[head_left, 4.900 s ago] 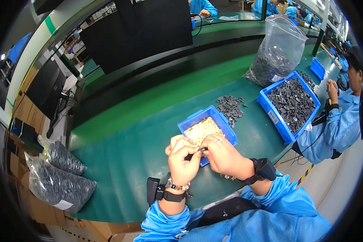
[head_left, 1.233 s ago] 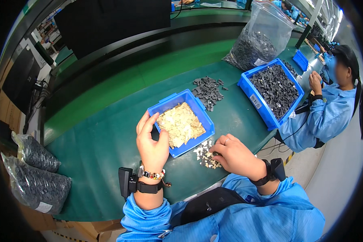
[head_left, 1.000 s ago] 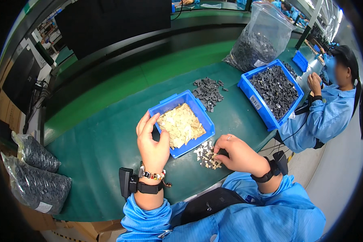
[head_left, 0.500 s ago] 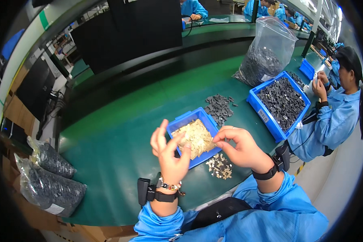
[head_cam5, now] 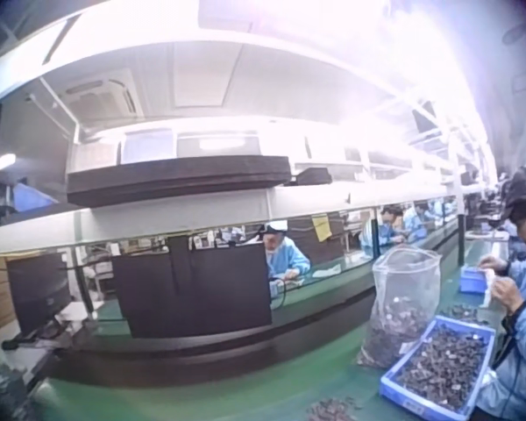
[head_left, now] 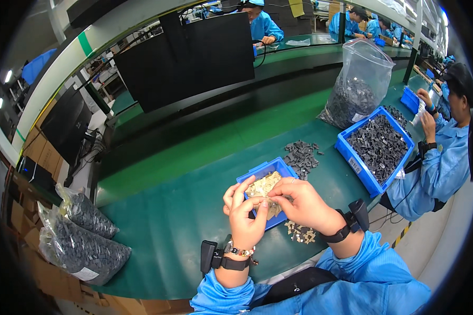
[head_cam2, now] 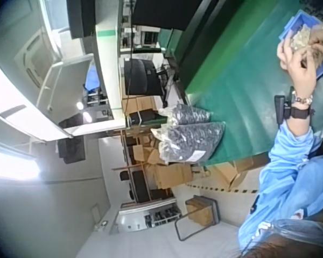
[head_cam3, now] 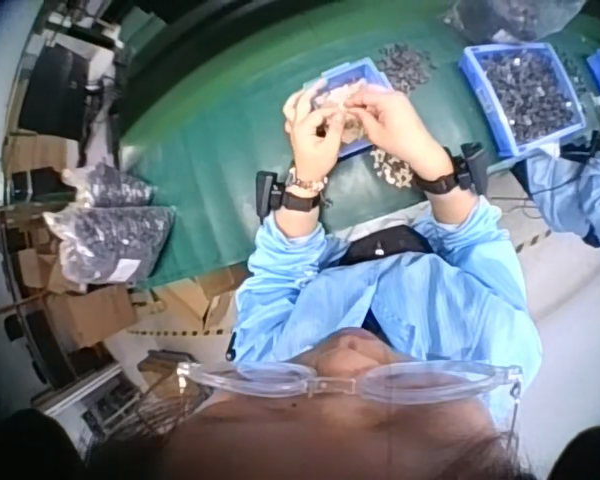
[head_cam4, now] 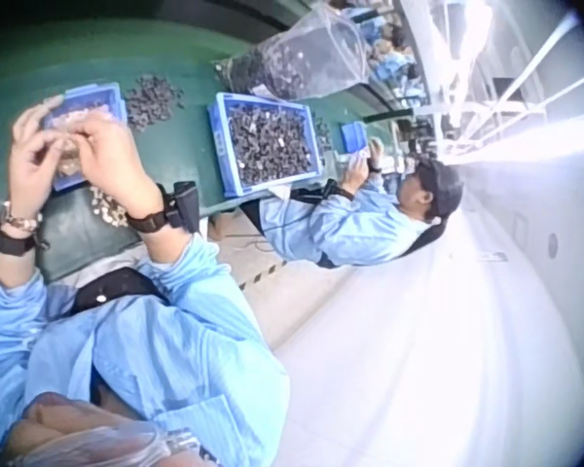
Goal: Sorting small black and beige plastic or rubber components from a pile into containers on a factory workbench.
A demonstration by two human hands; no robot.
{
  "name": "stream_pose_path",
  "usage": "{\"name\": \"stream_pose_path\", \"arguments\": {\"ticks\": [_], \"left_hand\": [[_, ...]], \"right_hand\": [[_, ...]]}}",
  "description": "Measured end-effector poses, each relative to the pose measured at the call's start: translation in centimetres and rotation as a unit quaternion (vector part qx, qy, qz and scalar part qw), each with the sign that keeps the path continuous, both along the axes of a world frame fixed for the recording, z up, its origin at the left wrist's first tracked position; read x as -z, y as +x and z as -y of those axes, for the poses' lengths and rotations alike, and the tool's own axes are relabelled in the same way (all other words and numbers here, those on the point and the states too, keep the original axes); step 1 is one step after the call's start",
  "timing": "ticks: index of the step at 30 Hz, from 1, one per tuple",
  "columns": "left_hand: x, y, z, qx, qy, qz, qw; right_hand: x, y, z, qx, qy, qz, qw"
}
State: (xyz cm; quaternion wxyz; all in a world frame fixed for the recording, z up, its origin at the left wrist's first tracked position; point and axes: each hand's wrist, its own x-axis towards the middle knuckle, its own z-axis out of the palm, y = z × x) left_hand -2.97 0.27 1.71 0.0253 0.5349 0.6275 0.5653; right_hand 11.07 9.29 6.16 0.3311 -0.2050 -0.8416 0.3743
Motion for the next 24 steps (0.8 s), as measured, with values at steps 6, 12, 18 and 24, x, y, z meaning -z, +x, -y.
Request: {"name": "stream_pose_path", "arguments": {"ticks": [6, 12, 18, 24], "left_hand": [[0.3, 0.0, -0.1, -0.010, -0.003, -0.009, 1.000], [0.2, 0.1, 0.0, -0.021, -0.027, -0.061, 0.998], [-0.1, 0.2, 0.2, -0.026, -0.042, -0.069, 0.996], [-0.2, 0.3, 0.1, -0.028, -0.038, -0.050, 0.998]], "right_hand": [[0.2, -0.2, 0.5, 0.031, 0.183, 0.024, 0.982], [0.2, -0.2, 0.8, 0.032, 0.204, 0.078, 0.975], [0.8, -0.3, 1.0, 0.058, 0.213, 0.069, 0.973], [1.7, -0.7, 1.1, 0.097, 0.232, 0.026, 0.968]]}}
